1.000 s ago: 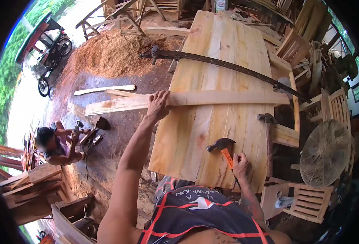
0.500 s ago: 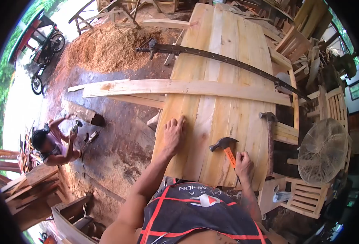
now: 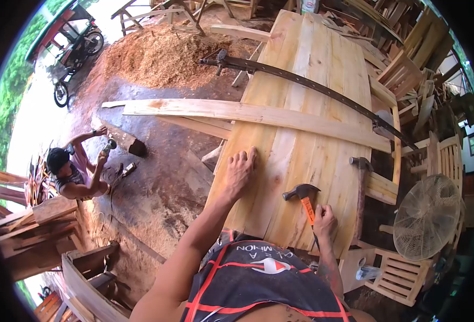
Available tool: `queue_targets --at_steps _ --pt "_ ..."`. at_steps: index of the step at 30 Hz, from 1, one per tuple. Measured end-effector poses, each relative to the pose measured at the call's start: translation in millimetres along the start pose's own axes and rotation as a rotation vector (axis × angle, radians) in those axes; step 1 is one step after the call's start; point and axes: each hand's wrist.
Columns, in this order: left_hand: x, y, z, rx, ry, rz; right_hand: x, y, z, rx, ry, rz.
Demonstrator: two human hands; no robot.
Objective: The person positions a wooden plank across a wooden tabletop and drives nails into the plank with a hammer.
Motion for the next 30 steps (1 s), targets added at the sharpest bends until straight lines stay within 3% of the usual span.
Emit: queue_targets --at_steps 6,11,16,19,21,30 --pt "4.1 3.1 1.3 -0.011 -0.002 0.088 1.0 -0.1 3.6 -0.065 -0.034 -0.001" --pt "46.0 -10.5 2.0 0.104 -0.037 -0.042 1.0 -5.7 2.6 -0.102 -0.036 -0.062" --pt "125.6 -34.9 24.8 0.007 -0.046 -0.104 0.7 -5.1 9.3 -0.042 -0.056 -0.078" --pt "133.8 -33.5 31.2 -0.064 -0.076 -0.128 -0.1 -6.4 10.8 -0.038 -0.094 -0.045" --pt "128.3 -38.8 32.6 -0.063 -0.09 -0.087 1.2 -13.9 4.3 -0.079 -0.019 -0.147" --pt "136.6 -35.4 13.5 0.071 -0.034 -0.134 4.4 6.2 16.7 0.06 -0.34 -0.094"
Point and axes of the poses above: each hand's wrist, its own x-axis away from the middle knuckle, its own y-axis out of the palm, z = x × y, and after that the axes turned 7 degrees about -x, right-handed
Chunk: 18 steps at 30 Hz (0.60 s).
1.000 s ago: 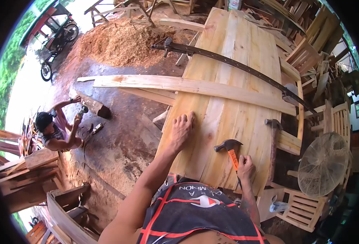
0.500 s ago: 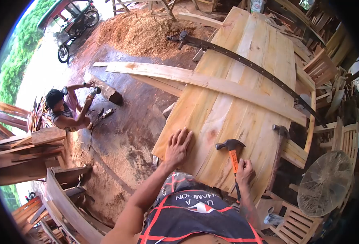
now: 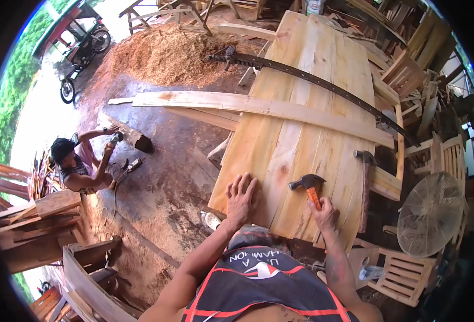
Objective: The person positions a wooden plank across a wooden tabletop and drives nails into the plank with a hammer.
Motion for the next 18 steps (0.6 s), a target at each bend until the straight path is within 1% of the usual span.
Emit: queue_targets --at_steps 2,3,4,5,6,7,9,10,11,12,13,15,16,17,18 --pt "-0.6 -0.3 -7.4 0.285 -0.05 0.09 0.2 -1.7 -8.6 0.036 0.024 0.003" --pt "0.3 -1.6 -14.5 0.303 -0.046 0.091 0.6 -2.5 -14.0 0.062 0.038 -0.003" --pt "1.6 -8.2 -20.9 0.411 -0.134 0.14 1.2 -0.8 -17.0 0.097 0.008 0.044" --pt "0.9 -21.8 -27.1 0.518 -0.227 0.193 3.9 -0.5 -17.9 0.119 0.0 0.044" --pt "2.8 -39.5 -40.7 0.326 -0.226 0.206 3.8 -0.2 -19.7 0.139 0.021 0.047" --pt "6.7 -40.4 -58.5 0.326 -0.27 0.182 2.0 0.6 -23.1 0.154 0.041 0.052" --pt "12.2 -28.1 -97.3 0.438 -0.355 0.031 2.6 1.1 -29.3 0.156 0.061 0.067" --pt "12.4 -30.4 -106.6 0.442 -0.356 0.036 5.3 1.9 -32.4 0.145 0.094 0.079" --pt "9.5 -32.9 -112.9 0.675 -0.442 -0.148 7.5 3.0 -35.9 0.147 0.088 0.083" --pt "4.7 -35.8 -117.8 0.907 -0.517 -0.333 7.8 3.5 -39.8 0.173 0.143 0.074" --pt "9.9 -20.2 -119.6 0.875 -0.438 -0.219 7.2 2.6 -40.9 0.2 0.197 0.068" --pt "12.0 -21.0 -121.9 0.93 -0.449 -0.25 8.3 9.1 -29.7 0.261 0.195 0.075" --pt "15.5 -9.5 -127.8 1.011 -0.413 -0.208 9.3 11.5 -30.0 0.288 0.201 0.097" --pt "15.6 -14.5 -132.4 1.022 -0.408 -0.199 10.0 13.7 -32.3 0.315 0.207 0.117" --pt "15.9 -19.5 -137.5 0.957 -0.38 -0.275 11.2 16.8 -34.2 0.322 0.199 0.124"
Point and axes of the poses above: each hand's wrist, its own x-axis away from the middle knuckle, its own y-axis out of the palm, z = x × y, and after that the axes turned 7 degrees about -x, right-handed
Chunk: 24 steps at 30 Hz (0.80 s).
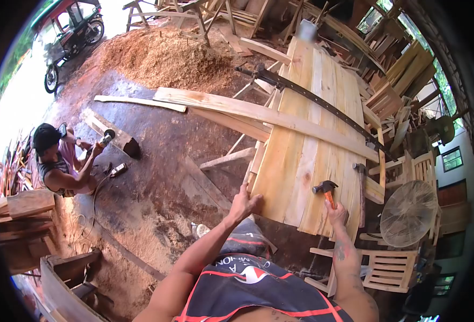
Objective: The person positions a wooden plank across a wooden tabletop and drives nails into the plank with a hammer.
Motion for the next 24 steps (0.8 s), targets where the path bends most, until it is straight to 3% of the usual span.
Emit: queue_targets --at_steps 2,7,10,13,15,19,22,24 --pt "0.3 -7.8 -5.5 -0.094 -0.006 -0.084 7.7 3.8 -7.3 0.011 -0.012 0.116" --pt "0.7 -21.1 -28.9 -0.056 0.088 -0.102 21.3 18.9 -35.7 0.055 0.018 0.103" --pt "4.1 -72.5 -32.7 0.039 -0.028 -0.335 33.6 28.5 -78.2 -0.003 -0.004 0.032" --pt "-13.6 -108.2 -94.6 -0.158 0.013 -0.185 31.7 48.5 -109.5 -0.079 -0.035 -0.003" --pt "-26.7 -138.7 -104.8 0.157 -0.153 -0.059 26.7 52.0 -135.1 -0.076 0.0 -0.005" --pt "-67.5 -216.3 -72.0 0.147 -0.192 0.117 21.1 55.8 -147.1 -0.105 -0.081 -0.029" --pt "-113.4 -269.5 -61.9 0.173 -0.168 0.211 19.3 67.3 -139.7 -0.033 -0.027 0.014" --pt "-147.8 -304.2 -54.5 0.222 -0.061 0.25 23.3 69.5 -136.3 -0.012 -0.006 -0.054"
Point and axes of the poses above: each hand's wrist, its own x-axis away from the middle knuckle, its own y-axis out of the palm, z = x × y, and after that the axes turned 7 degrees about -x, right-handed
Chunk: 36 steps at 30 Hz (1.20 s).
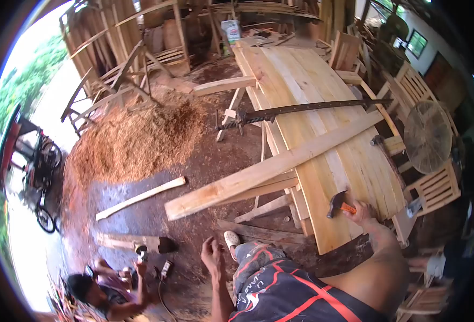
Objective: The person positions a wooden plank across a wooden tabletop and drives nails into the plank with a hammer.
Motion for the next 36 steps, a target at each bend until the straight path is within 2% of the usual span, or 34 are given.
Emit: queue_targets --at_steps 2,5,7,8,9,11,13,15,20,22,23,24,27,29,31,33,34,36 --pt "-31.7 -12.1 41.1 0.0 0.059 0.015 -1.0 -9.8 -17.2 0.098 0.071 -0.041" --pt "-91.4 -23.5 83.5 -0.07 0.267 -0.012 -9.3 -18.1 -40.1 0.227 0.147 -0.122" --pt "-118.5 -31.1 126.7 -0.479 0.275 -0.071 -13.3 -22.1 -50.6 0.273 0.176 -0.159" --pt "-130.7 -27.2 139.0 -0.531 0.426 -0.06 -20.3 -18.7 -54.1 0.263 0.244 -0.276" --pt "-152.4 -29.1 131.1 -0.766 0.608 -0.099 -27.3 -16.6 -59.8 0.248 0.314 -0.388" --pt "-169.1 -19.6 142.5 -0.965 0.702 -0.23 -38.2 -13.5 -96.5 0.246 0.371 -0.322" --pt "-189.6 -14.9 132.0 -1.072 0.835 -0.473 -36.7 -4.9 -117.5 0.243 0.445 -0.272" --pt "-197.6 -5.3 121.5 -1.078 0.688 -0.725 -31.7 9.2 -121.8 0.232 0.458 -0.154" --pt "-217.7 -6.8 128.4 -1.151 0.766 -0.864 -27.6 19.1 -166.4 0.306 0.536 -0.129" --pt "-234.2 -8.9 113.7 -1.113 0.831 -0.899 -28.5 19.9 -203.4 0.059 0.694 -0.044" --pt "-240.4 -9.5 109.9 -1.1 0.885 -0.907 -22.7 32.6 -207.9 0.057 0.708 -0.027" --pt "-248.0 -11.3 110.0 -1.033 0.872 -0.989 -12.0 51.7 -204.0 0.094 0.778 0.004" --pt "-277.7 -16.1 127.9 -0.841 0.716 -1.301 -28.9 80.1 -277.4 0.178 0.938 0.061" --pt "-301.1 -21.6 118.0 -0.828 0.733 -1.394 -37.2 103.6 -328.9 -0.493 1.292 0.388" --pt "-319.3 -24.0 106.1 -0.76 0.718 -1.437 -47.4 127.1 -385.2 -0.523 1.299 0.501" --pt "-332.3 -25.2 90.5 -0.68 0.477 -1.618 -56.9 146.3 -447.2 -0.742 1.402 0.57" --pt "-333.8 -27.0 85.2 -0.699 0.542 -1.639 -71.7 139.7 -487.8 -0.831 1.465 0.549" --pt "-335.0 -26.0 69.8 -0.684 0.582 -1.638 -67.9 152.4 -523.8 -0.83 1.498 0.427"
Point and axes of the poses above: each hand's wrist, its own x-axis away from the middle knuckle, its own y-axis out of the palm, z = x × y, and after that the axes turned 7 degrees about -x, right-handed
